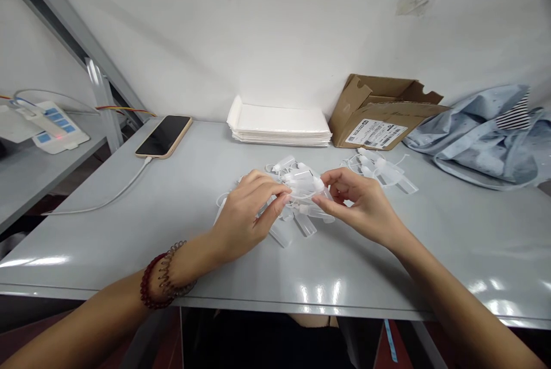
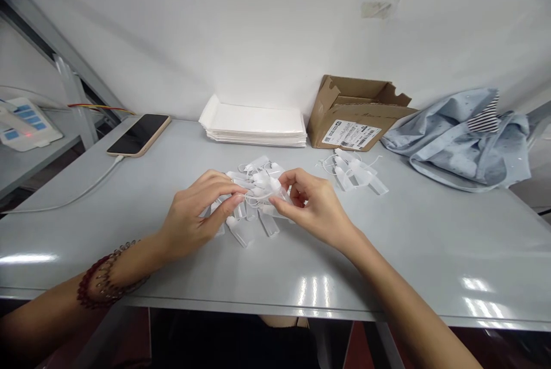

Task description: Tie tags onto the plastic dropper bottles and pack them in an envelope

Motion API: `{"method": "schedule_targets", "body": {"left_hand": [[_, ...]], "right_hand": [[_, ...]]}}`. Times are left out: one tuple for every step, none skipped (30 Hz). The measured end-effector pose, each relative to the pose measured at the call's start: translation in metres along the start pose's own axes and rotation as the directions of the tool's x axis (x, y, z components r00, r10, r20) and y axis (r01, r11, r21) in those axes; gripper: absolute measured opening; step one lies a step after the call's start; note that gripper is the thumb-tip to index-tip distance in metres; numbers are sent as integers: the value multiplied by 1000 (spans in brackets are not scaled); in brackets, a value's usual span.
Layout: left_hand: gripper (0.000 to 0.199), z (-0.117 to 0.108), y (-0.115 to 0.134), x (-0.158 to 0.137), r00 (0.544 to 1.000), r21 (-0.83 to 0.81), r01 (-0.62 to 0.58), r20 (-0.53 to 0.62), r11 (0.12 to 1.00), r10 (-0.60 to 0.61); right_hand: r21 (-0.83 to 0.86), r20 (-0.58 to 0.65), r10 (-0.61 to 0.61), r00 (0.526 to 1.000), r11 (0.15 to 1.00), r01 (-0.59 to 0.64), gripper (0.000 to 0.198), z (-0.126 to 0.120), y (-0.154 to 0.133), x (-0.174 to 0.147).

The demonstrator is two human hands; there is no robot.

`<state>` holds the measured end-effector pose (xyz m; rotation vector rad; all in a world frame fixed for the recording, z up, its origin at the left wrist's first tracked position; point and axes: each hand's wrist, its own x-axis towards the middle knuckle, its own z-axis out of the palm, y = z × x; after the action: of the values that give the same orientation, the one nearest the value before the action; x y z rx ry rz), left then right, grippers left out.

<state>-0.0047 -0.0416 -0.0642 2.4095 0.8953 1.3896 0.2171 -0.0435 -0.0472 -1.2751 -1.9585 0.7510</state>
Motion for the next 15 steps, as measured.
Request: {"method": "schedule_targets", "body": {"left_hand": [[10, 0, 0, 0, 1000, 6, -10, -14, 1000, 10], [8, 0, -1, 0, 999, 10, -18, -29, 1000, 19], [7, 1, -1, 0, 999, 12, -24, -41, 1000, 25], [6, 1, -2, 1, 998, 12, -27, -49, 1000, 28], [6, 1, -2, 1, 998, 9, -29, -52, 1000, 30], [6, 1, -2, 1, 998, 5, -31, -51, 1000, 31], [6, 1, -2, 1, 999, 1, -31, -45, 1000, 31], [6, 1, -1, 1, 999, -3, -30, -34, 1000, 30], [7, 0, -1, 1, 999, -9, -30, -23, 1000, 30], [8, 0, -1, 1, 1000, -15, -27, -10, 1000, 27], [9, 0, -1, 0, 1000, -19, -24, 4, 1000, 24], [9, 0, -1, 0, 1000, -23, -19, 18, 1000, 20], [10, 0, 0, 0, 999, -26, -16, 29, 1000, 17], [10, 0, 0, 0, 999, -28, -15, 38, 1000, 16], [10, -1, 0, 0, 999, -29, -13, 47, 1000, 14]], "right_hand": [[-12, 3, -18, 1000, 1000, 18, 23, -1, 0, 0], [-25, 11, -40, 999, 999, 40, 22, -1, 0, 0], [-38, 23, -66, 998, 997, 67, 21, -1, -1, -1], [-48, 39, -95, 995, 994, 97, 19, -2, -1, -1], [-55, 57, -125, 991, 990, 128, 17, -2, -3, -1], [-57, 72, -156, 985, 985, 160, 15, -2, -4, -1], [-56, 84, -187, 979, 980, 192, 14, -2, -5, -1], [-55, 94, -216, 972, 974, 222, 13, -1, -6, -1], [-53, 103, -240, 965, 968, 247, 12, -1, -8, -1], [-49, 111, -257, 960, 963, 263, 13, -1, -8, -2], [-45, 116, -266, 957, 961, 272, 13, 0, -9, -2], [-41, 121, -268, 956, 961, 274, 13, 0, -9, -2], [-37, 125, -264, 956, 962, 271, 14, 0, -9, -2], [-33, 126, -261, 957, 963, 267, 14, 1, -9, -3], [-31, 126, -258, 958, 964, 264, 14, 1, -9, -3]]}}
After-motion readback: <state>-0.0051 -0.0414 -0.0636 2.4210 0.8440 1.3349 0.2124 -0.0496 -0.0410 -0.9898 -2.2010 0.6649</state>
